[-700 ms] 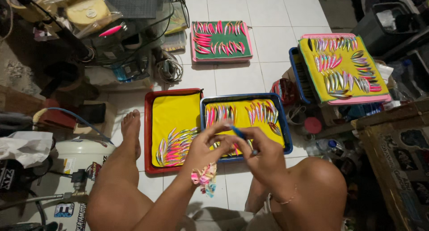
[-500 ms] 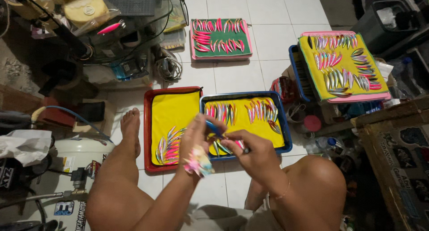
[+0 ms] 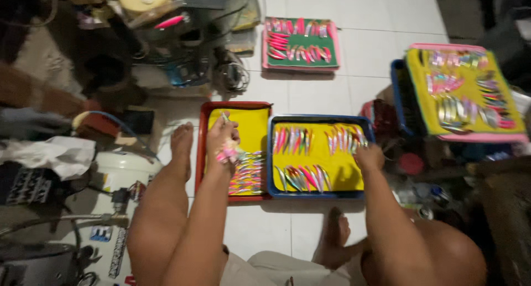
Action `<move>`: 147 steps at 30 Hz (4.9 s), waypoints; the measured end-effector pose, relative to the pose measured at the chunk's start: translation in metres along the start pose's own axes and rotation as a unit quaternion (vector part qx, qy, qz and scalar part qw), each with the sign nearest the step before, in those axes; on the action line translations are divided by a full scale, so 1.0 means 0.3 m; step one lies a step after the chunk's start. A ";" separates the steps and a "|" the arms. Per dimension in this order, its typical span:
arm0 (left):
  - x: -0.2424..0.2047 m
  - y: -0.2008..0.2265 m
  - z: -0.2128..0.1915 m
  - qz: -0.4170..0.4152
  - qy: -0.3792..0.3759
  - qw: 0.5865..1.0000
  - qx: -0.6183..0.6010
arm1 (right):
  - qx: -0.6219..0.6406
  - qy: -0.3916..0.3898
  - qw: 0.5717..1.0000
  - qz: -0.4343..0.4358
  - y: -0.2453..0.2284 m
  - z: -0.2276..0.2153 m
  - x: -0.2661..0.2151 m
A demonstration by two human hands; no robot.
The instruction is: The person assembles fishing lures by hand, picking up lure bodies from trays and attaching small components using a small tool.
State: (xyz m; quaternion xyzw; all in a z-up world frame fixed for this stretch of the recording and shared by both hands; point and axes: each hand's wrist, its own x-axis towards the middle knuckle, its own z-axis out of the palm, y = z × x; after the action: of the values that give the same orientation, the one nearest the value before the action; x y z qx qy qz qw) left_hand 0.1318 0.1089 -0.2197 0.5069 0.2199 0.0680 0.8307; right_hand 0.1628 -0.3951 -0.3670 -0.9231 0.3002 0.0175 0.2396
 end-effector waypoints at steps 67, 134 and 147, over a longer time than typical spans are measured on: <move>-0.607 0.425 0.481 -0.020 -0.208 0.978 0.025 | 0.340 -0.063 0.883 -0.318 -0.977 -0.863 -1.012; -0.825 0.452 0.378 0.542 -0.151 0.753 0.341 | 0.301 0.010 0.875 -0.378 -0.796 -0.910 -1.153; -0.771 0.450 0.360 0.066 -0.203 0.962 0.168 | 0.098 0.162 0.742 -0.643 -0.765 -0.897 -1.080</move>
State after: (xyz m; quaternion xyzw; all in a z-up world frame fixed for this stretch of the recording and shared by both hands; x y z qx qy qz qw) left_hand -0.0134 0.0078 0.0086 0.6555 0.0205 -0.0193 0.7547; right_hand -0.0036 -0.1784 0.0273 -0.8573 -0.3305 -0.3203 0.2308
